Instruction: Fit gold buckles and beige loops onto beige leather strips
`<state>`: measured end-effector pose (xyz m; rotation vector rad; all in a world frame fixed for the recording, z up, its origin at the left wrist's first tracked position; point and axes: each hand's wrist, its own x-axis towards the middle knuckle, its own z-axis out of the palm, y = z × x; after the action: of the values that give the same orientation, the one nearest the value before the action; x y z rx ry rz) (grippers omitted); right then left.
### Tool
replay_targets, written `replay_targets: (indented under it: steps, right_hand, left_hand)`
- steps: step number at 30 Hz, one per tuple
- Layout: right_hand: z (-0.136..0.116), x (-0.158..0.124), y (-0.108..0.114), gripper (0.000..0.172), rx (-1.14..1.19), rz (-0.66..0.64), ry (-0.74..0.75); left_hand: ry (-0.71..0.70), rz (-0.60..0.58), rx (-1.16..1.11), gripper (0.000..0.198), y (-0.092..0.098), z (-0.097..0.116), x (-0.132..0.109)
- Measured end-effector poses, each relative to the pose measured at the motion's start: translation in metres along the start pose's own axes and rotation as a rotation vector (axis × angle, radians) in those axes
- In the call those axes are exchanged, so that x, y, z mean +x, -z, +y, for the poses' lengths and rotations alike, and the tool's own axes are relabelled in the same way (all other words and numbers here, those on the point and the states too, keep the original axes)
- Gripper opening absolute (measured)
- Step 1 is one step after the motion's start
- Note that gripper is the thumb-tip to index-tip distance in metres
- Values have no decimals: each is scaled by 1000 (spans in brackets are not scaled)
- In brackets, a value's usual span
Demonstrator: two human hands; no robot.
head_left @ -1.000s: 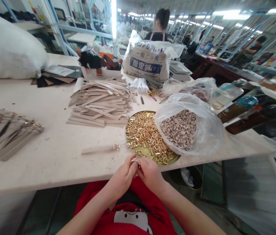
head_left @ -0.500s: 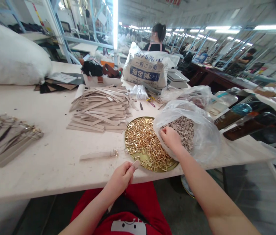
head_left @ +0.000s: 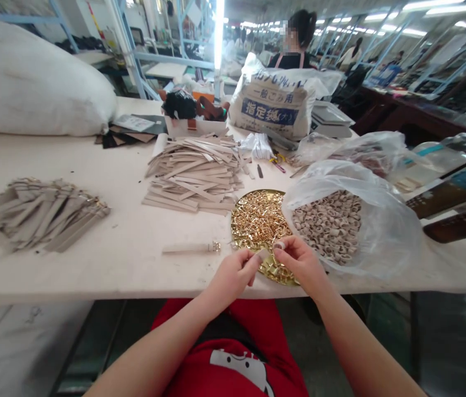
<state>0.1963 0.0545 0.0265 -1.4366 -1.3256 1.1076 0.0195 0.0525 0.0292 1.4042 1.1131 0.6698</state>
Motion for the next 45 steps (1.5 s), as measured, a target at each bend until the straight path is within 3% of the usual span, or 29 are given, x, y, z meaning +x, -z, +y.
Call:
replay_targets:
  steps: [3, 6, 13, 18, 21, 28, 33, 38, 41, 45]
  right_hand:
    - [-1, -14, -23, 27, 117, -97, -44]
    - [2, -16, -31, 26, 114, -142, -79]
    - [10, -20, -34, 25, 308, -139, -248]
    - [14, -25, -38, 25, 280, -98, -220]
    - [16, -25, -38, 31, 284, -148, -224]
    - [20, -28, -39, 22, 290, -210, -243]
    - [20, -28, -43, 25, 260, -119, -156]
    - [25, -28, -45, 27, 188, -139, -121]
    - [29, -29, -45, 29, 125, -130, -118]
    - [30, -29, -44, 28, 138, -153, -173]
  left_hand:
    - [-13, 46, 10, 32, 2, -3, -3]
    - [-12, 70, 68, 33, 7, -6, -9]
    - [-17, 28, 225, 31, 12, -10, -14]
    - [18, -34, 209, 27, 13, -18, -14]
    - [48, -54, 174, 28, 14, -23, -16]
    - [69, -29, 161, 30, 15, -28, -18]
    - [182, -102, -45, 30, 13, -26, -18]
    - [289, -157, -232, 32, 12, -28, -18]
    - [249, -120, -124, 31, 12, -32, -19]
    - [88, -4, 235, 28, 10, -36, -20]
